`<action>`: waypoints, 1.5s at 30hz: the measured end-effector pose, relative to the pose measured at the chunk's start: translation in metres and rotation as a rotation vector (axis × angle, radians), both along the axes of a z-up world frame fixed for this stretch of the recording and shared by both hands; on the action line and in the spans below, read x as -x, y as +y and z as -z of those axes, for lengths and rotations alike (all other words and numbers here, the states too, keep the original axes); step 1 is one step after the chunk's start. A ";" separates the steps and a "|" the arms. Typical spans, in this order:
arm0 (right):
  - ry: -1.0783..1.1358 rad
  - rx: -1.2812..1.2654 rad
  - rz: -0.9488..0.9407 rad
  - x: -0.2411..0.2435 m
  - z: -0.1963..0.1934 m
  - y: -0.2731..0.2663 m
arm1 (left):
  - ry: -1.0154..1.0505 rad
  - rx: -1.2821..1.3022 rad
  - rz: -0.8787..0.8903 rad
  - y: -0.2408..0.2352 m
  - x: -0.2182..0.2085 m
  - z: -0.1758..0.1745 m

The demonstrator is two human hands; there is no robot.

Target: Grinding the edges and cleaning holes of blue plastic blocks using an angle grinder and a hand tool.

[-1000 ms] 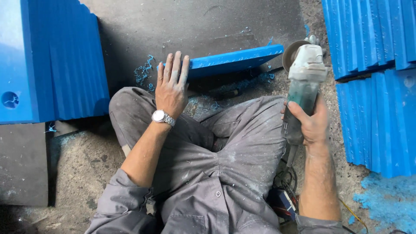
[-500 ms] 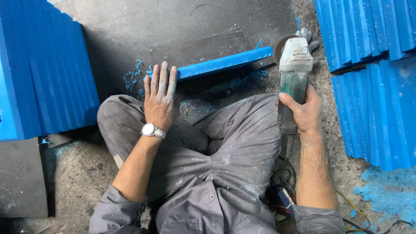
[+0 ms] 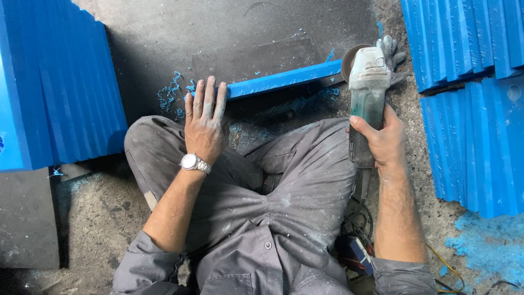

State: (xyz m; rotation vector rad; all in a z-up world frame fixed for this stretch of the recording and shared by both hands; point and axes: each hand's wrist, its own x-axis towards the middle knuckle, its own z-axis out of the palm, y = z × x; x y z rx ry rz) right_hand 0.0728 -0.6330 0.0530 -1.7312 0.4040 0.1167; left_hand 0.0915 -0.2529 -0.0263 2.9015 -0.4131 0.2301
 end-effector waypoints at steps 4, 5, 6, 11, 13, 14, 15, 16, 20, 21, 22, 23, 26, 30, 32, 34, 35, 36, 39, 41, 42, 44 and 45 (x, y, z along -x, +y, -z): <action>-0.001 0.032 -0.035 0.000 -0.004 0.018 | -0.016 0.006 -0.001 0.000 -0.001 0.002; -0.008 0.055 -0.067 0.000 -0.004 0.022 | -0.019 0.029 0.006 0.000 -0.001 0.000; -0.015 0.077 -0.098 0.000 -0.003 0.026 | -0.022 0.053 0.013 0.000 -0.001 -0.001; 0.023 0.070 -0.089 0.000 -0.001 0.021 | -0.017 0.070 0.008 -0.001 0.000 -0.001; 0.025 0.056 -0.067 -0.001 0.000 0.016 | -0.026 0.058 -0.001 0.000 0.001 -0.002; 0.012 0.033 -0.028 0.000 0.001 0.011 | -0.027 0.047 -0.006 -0.001 0.002 -0.002; -0.003 0.009 0.011 -0.001 0.003 0.007 | -0.031 0.034 -0.010 -0.001 0.001 -0.002; -0.006 0.006 0.005 -0.001 0.003 0.009 | -0.033 0.032 -0.015 0.000 0.001 -0.002; 0.003 0.074 -0.016 0.004 0.000 0.022 | -0.026 0.093 0.003 -0.001 -0.002 -0.005; 0.017 0.111 -0.048 0.005 -0.001 0.028 | -0.016 0.131 0.012 -0.001 -0.002 -0.006; 0.016 0.111 -0.048 0.004 0.001 0.035 | -0.016 0.130 0.012 -0.001 -0.003 -0.003; 0.017 0.151 -0.099 0.005 0.002 0.043 | -0.030 0.110 0.008 0.000 -0.001 0.000; 0.009 0.208 -0.189 0.005 0.003 0.060 | -0.052 0.087 0.007 -0.001 -0.001 0.001; 0.003 0.250 -0.215 0.004 0.002 0.056 | 0.050 0.151 -0.002 -0.003 -0.002 -0.013; 0.019 0.206 -0.157 0.003 -0.002 0.049 | 0.001 0.138 -0.013 -0.002 -0.001 -0.006; 0.034 0.164 -0.099 0.002 -0.004 0.044 | -0.050 0.125 -0.023 -0.001 -0.001 -0.006; 0.038 0.089 -0.052 0.001 -0.005 0.041 | -0.100 0.124 -0.048 -0.002 -0.003 -0.010; 0.042 0.014 -0.007 0.000 -0.006 0.039 | -0.151 0.122 -0.073 -0.004 -0.005 -0.013; 0.043 -0.002 -0.038 0.004 -0.002 0.050 | -0.208 0.118 -0.121 0.004 -0.011 -0.014; 0.031 0.036 -0.089 0.005 0.002 0.062 | -0.170 0.251 -0.118 0.011 -0.013 -0.007; 0.016 0.075 -0.132 0.006 0.005 0.069 | -0.135 0.386 -0.106 0.015 -0.014 -0.003; 0.005 0.108 -0.182 0.006 0.004 0.082 | -0.100 0.458 -0.167 0.020 -0.017 -0.004; -0.007 0.144 -0.221 0.006 0.003 0.089 | -0.063 0.534 -0.218 0.023 -0.018 -0.004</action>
